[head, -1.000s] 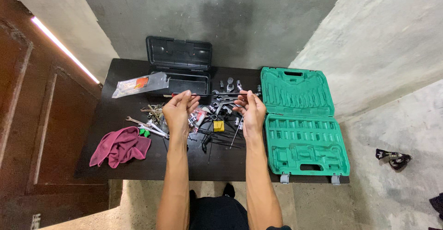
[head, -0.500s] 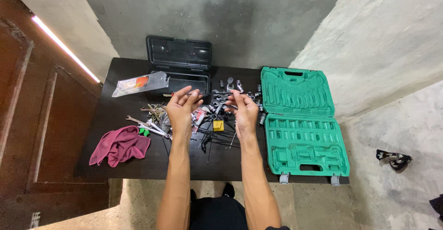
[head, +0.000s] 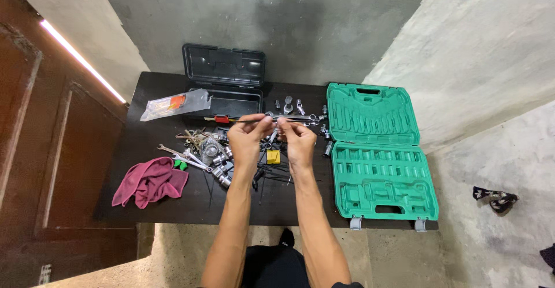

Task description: The person picks up and moves wrenches, zip ties, and small plastic bags containing hardware on a dark table before picking up and folding a pink cloth.

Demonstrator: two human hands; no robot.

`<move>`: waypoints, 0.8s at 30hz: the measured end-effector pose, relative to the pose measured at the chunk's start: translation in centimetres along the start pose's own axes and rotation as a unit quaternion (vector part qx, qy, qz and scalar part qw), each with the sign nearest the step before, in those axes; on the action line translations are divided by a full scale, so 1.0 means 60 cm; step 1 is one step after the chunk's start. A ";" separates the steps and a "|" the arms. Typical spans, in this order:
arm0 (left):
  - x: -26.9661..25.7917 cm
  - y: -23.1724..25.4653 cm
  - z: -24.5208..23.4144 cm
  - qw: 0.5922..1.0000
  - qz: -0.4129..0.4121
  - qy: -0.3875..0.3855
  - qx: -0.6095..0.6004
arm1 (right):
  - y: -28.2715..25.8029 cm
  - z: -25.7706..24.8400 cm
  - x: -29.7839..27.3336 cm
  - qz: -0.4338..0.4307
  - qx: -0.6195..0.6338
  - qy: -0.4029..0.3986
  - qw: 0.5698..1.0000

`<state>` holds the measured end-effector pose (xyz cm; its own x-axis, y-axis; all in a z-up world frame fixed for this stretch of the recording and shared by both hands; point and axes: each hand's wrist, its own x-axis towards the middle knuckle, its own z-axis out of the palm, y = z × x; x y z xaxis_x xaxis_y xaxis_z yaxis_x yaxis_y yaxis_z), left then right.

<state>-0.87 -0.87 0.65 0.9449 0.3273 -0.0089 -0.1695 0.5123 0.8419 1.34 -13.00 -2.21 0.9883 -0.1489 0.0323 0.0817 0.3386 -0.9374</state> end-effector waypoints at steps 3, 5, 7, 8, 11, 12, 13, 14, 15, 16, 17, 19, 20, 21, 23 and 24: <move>0.011 0.015 -0.007 0.999 0.013 0.035 0.013 | -0.010 -0.026 0.015 -0.006 0.012 0.020 1.000; 0.018 0.026 -0.016 0.998 0.023 0.058 0.027 | -0.023 -0.043 0.024 -0.007 0.026 0.040 0.999; 0.018 0.031 -0.025 0.997 0.023 0.071 0.019 | -0.032 -0.053 0.028 -0.004 0.041 0.048 0.998; 0.019 0.032 -0.029 0.997 0.023 0.079 0.016 | -0.034 -0.054 0.028 -0.001 0.049 0.052 0.997; 0.024 0.028 -0.033 0.996 0.037 0.075 0.005 | -0.032 -0.053 0.029 0.003 0.065 0.044 0.997; 0.025 0.027 -0.034 0.997 0.036 0.072 0.005 | -0.031 -0.052 0.029 0.004 0.078 0.036 0.996; 0.026 0.027 -0.035 0.997 0.036 0.069 0.004 | -0.031 -0.051 0.029 0.005 0.092 0.028 0.995; 0.027 0.027 -0.036 0.997 0.036 0.065 0.004 | -0.031 -0.049 0.028 0.005 0.106 0.020 0.994; 0.027 0.027 -0.036 0.997 0.030 0.066 -0.004 | -0.032 -0.048 0.028 0.006 0.119 0.003 0.993; 0.026 0.026 -0.036 0.997 0.025 0.066 -0.013 | -0.034 -0.049 0.027 0.007 0.132 -0.013 0.991; 0.025 0.026 -0.037 0.997 0.019 0.067 -0.021 | -0.036 -0.048 0.026 0.009 0.145 -0.029 0.989; 0.025 0.027 -0.037 0.998 0.030 0.057 -0.026 | -0.040 -0.046 0.024 0.005 0.151 -0.040 0.988; 0.024 0.027 -0.037 0.998 0.036 0.052 -0.029 | -0.041 -0.045 0.023 0.004 0.154 -0.046 0.987; 0.024 0.027 -0.037 0.998 0.037 0.053 -0.029 | -0.042 -0.044 0.023 0.004 0.152 -0.043 0.987; 0.024 0.028 -0.033 0.997 0.038 0.055 -0.028 | -0.041 -0.042 0.023 0.006 0.149 -0.038 0.988; 0.023 0.027 -0.031 0.997 0.033 0.060 -0.032 | -0.039 -0.042 0.024 0.009 0.147 -0.037 0.988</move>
<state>-0.38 1.91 1.00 0.8912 0.4530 -0.0226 -0.2517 0.5354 0.8062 2.26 -16.32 -0.84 0.9957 -0.0763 0.0528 0.0880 0.5973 -0.7972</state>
